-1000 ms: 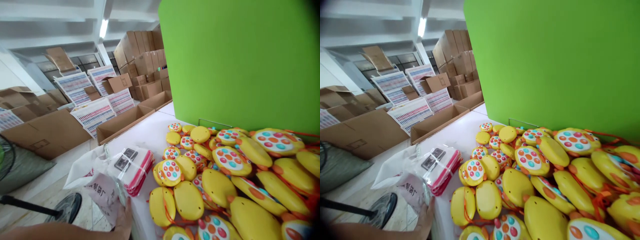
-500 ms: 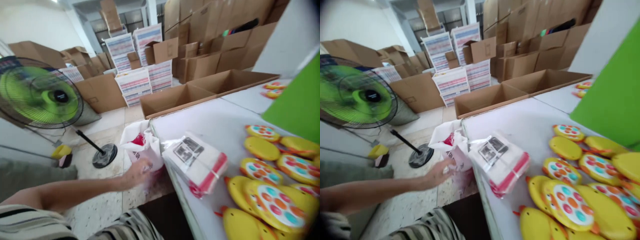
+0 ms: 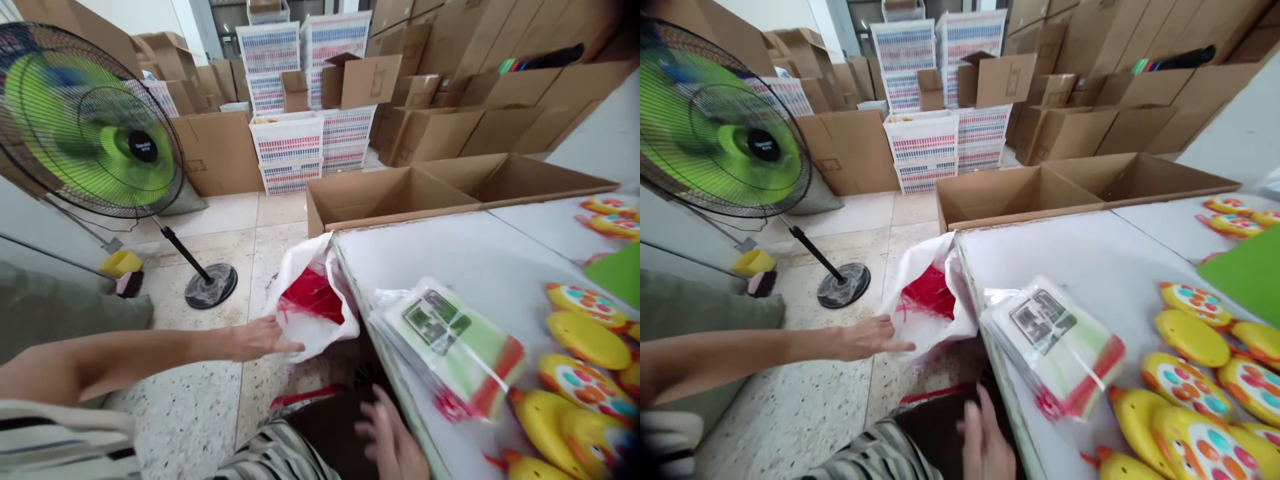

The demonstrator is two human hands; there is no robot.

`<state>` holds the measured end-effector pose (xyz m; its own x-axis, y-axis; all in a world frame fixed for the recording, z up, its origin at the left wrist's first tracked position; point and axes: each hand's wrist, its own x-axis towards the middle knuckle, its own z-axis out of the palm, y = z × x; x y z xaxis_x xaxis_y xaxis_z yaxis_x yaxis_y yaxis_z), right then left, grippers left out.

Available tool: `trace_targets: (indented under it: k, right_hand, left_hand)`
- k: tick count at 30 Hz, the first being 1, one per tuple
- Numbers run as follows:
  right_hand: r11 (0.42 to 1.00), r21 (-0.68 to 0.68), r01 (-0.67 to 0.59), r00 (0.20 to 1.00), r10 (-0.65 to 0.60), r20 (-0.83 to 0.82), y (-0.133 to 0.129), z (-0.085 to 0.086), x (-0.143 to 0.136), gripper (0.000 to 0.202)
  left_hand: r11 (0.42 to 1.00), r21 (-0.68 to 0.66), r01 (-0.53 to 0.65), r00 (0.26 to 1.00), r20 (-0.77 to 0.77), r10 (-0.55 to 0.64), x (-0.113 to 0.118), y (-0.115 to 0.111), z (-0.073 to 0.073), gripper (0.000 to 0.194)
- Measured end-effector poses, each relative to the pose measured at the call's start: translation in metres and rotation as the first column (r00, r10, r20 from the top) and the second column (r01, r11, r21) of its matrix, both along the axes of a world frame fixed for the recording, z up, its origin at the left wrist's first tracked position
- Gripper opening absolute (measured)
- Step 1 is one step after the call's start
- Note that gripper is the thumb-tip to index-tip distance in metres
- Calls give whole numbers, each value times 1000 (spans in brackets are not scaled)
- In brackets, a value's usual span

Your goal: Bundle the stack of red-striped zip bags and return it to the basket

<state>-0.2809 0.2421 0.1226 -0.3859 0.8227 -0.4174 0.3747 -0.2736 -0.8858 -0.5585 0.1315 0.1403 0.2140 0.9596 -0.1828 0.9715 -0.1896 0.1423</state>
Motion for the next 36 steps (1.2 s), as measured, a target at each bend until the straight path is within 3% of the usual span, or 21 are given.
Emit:
trace_targets:
  k: [1,3,5,8,12,15,17,19,22,25,28,30,32,34,36]
  right_hand:
    - [994,78,-79,997,77,30,8,12,-25,75]
    - [920,330,-212,976,178,129,22,33,-75,68]
    - [900,381,-212,976,173,133,34,44,-114,61]
    - [957,243,-160,987,157,30,46,27,-133,23]
    - [999,2,-55,992,54,-110,47,-26,-105,19]
    - [977,-195,90,957,-139,-255,42,-51,-93,31]
    - [938,-306,162,911,-262,-319,38,-57,-96,34]
    - [901,-394,182,870,-334,-363,33,-55,-104,33]
    - [866,-481,137,846,-355,-398,24,-46,-111,35]
    - [856,-505,113,862,-337,-378,15,-38,-110,43]
    - [934,-343,98,917,-219,-334,9,-35,-108,50]
    - [986,-160,37,952,-83,-296,8,-35,-111,54]
    - [998,-49,-39,967,25,-255,9,-38,-116,56]
    - [996,-43,-75,969,62,-240,12,-40,-120,56]
    - [983,-172,-62,964,15,-267,17,-42,-122,57]
  left_hand:
    - [998,-15,65,997,-35,-65,2,-9,3,65]
    - [987,-24,156,981,-110,-158,4,-16,10,63]
    - [983,-21,184,972,-146,-185,3,-17,17,61]
    - [986,-33,166,976,-140,-169,-4,-17,23,61]
    - [994,-76,78,994,-64,-83,-11,-25,14,62]
    - [990,-141,-17,999,49,24,-6,-32,2,50]
    - [974,-186,-127,969,184,162,-2,-32,-4,41]
    - [941,-221,-257,893,319,319,-2,-25,-5,36]
    - [882,-181,-435,790,393,470,-12,4,5,45]
    - [813,-10,-583,745,394,539,-31,57,20,44]
    - [704,131,-698,686,401,607,-51,125,26,67]
    - [610,141,-780,603,432,671,-65,167,20,74]
    - [516,80,-853,485,490,724,-79,197,9,54]
    - [419,-11,-908,340,565,752,-94,208,-4,37]
    - [311,-97,-946,179,644,744,-111,200,-13,30]
